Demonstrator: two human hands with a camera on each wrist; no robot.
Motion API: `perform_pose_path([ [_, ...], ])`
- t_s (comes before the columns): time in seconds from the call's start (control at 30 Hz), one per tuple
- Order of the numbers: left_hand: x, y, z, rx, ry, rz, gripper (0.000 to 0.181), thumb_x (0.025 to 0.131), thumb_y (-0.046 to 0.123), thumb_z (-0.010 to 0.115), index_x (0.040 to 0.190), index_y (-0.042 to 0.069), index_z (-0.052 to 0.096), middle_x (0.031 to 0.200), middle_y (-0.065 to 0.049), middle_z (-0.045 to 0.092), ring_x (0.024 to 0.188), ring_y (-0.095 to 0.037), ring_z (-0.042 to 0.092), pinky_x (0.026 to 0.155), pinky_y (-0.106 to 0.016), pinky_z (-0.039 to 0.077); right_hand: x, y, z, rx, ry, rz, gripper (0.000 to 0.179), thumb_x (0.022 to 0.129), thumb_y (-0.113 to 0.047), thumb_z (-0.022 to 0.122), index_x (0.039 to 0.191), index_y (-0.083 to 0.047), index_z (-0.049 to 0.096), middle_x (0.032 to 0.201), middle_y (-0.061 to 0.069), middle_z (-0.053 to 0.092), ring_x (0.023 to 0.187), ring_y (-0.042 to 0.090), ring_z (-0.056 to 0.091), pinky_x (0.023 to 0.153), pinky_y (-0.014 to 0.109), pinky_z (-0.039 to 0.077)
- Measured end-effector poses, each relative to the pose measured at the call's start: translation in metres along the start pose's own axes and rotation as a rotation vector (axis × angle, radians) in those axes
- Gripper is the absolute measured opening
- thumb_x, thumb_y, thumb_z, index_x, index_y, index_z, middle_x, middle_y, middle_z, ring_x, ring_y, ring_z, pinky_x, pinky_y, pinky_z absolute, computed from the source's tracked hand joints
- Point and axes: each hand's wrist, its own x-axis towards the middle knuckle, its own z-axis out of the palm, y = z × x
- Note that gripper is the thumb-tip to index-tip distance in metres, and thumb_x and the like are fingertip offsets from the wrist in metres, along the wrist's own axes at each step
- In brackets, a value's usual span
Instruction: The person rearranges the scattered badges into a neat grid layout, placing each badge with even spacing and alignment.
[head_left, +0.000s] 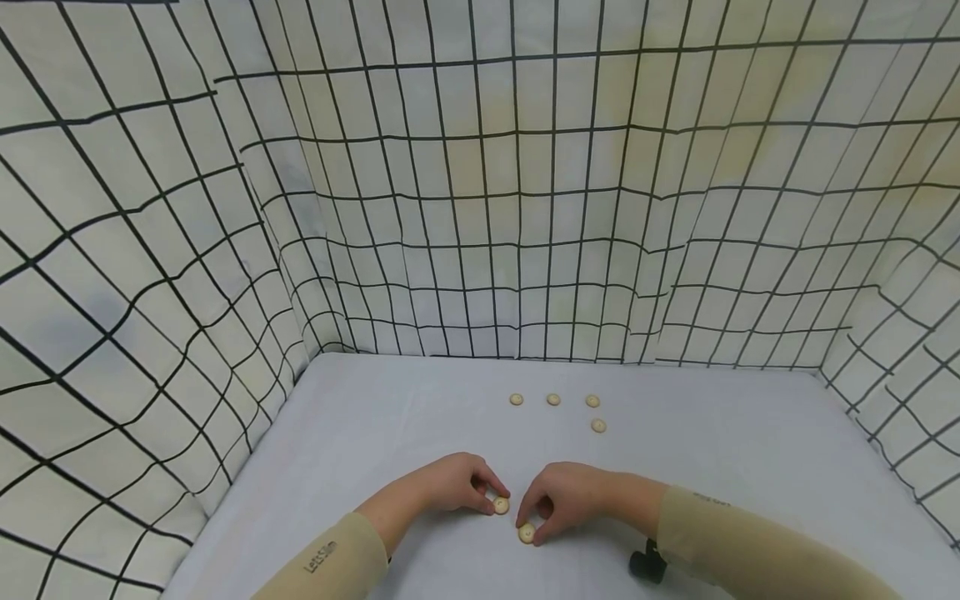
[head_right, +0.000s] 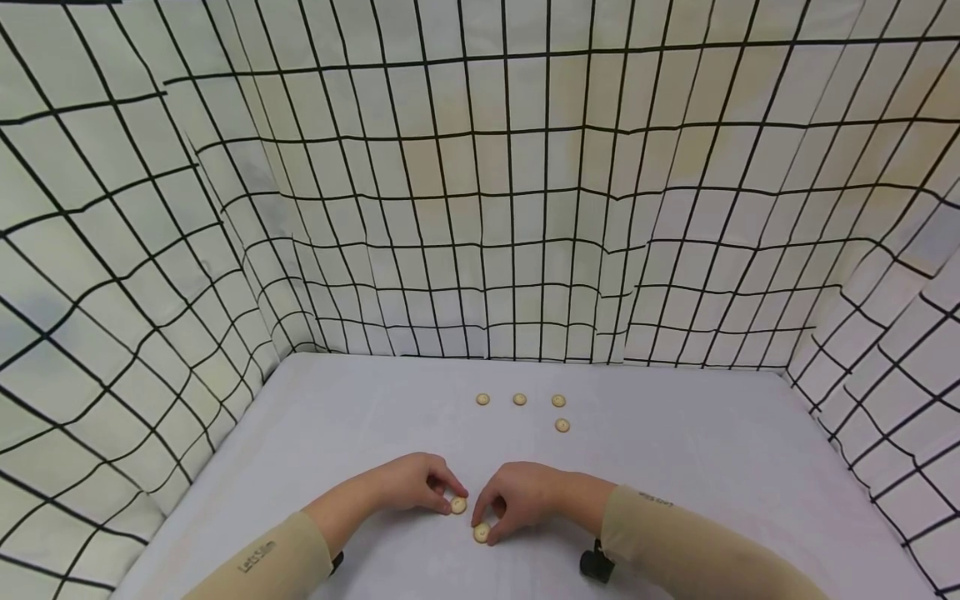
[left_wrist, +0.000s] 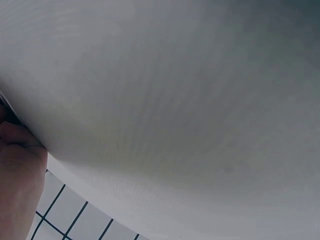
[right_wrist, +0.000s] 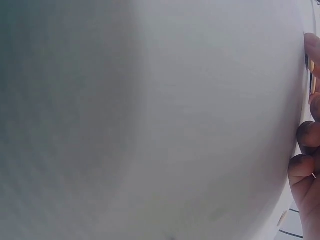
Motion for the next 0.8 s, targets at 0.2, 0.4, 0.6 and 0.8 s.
perform_pose_path([
  [0.2,-0.002,0.002,-0.001,-0.002,-0.002,-0.002,0.02,0.081,0.018,0.083,0.099,0.027,0.08,0.076,0.006,0.056,0.07,-0.007,0.05,0.065,-0.025,0.041,0.001,0.004,0.002,0.01,0.001,0.003,0.019,0.085,-0.032,0.079,0.103,-0.032,0.077,0.067,-0.019,0.057,0.06,-0.002,0.049,0.056,0.018,0.04],
  [0.4,-0.004,0.004,-0.002,-0.003,-0.002,0.004,0.02,0.081,0.018,0.083,0.099,0.026,0.08,0.075,0.006,0.056,0.07,-0.007,0.049,0.065,-0.025,0.04,0.0,0.006,0.002,0.02,0.006,0.01,0.019,0.085,-0.033,0.079,0.103,-0.031,0.077,0.066,-0.018,0.057,0.059,-0.001,0.049,0.056,0.019,0.04],
  [0.6,-0.004,0.004,-0.002,-0.004,-0.002,0.004,0.02,0.081,0.018,0.083,0.099,0.027,0.08,0.075,0.006,0.056,0.07,-0.007,0.049,0.065,-0.025,0.04,-0.002,0.008,0.002,0.01,0.027,0.017,0.019,0.084,-0.034,0.079,0.103,-0.031,0.077,0.066,-0.018,0.056,0.06,-0.001,0.049,0.056,0.019,0.041],
  [0.8,-0.003,0.004,-0.002,0.007,-0.003,-0.004,0.02,0.081,0.019,0.082,0.099,0.028,0.08,0.076,0.007,0.056,0.071,-0.006,0.049,0.066,-0.025,0.04,-0.005,0.012,0.0,0.009,0.053,0.021,0.02,0.084,-0.033,0.08,0.103,-0.031,0.077,0.066,-0.018,0.056,0.06,-0.001,0.049,0.056,0.019,0.04],
])
